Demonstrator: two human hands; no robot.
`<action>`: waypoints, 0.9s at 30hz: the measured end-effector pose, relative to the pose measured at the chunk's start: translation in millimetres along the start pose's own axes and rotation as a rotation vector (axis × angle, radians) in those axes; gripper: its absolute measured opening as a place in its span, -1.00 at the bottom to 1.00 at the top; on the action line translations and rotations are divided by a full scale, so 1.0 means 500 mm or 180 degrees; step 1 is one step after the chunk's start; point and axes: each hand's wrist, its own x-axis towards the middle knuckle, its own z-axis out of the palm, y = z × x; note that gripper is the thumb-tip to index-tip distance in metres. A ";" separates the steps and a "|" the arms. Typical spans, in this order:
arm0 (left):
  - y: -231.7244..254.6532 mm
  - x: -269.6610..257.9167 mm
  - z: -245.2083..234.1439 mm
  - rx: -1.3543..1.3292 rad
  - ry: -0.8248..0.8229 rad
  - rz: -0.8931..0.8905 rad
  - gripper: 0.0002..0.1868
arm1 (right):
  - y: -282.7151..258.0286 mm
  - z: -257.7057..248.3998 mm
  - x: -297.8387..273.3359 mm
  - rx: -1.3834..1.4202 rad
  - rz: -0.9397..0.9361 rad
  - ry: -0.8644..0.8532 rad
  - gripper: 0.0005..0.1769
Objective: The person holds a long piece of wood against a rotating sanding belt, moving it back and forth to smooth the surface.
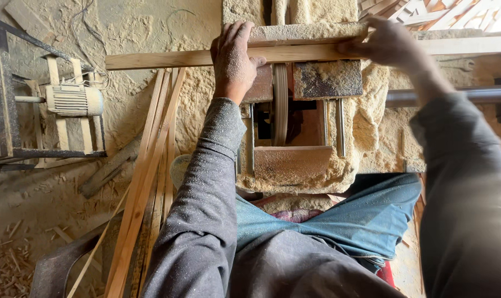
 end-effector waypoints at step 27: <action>0.060 -0.120 -0.051 -0.0024 0.0006 -0.0156 -0.15 | 0.034 0.100 -0.095 -0.0072 0.0102 0.0703 -0.16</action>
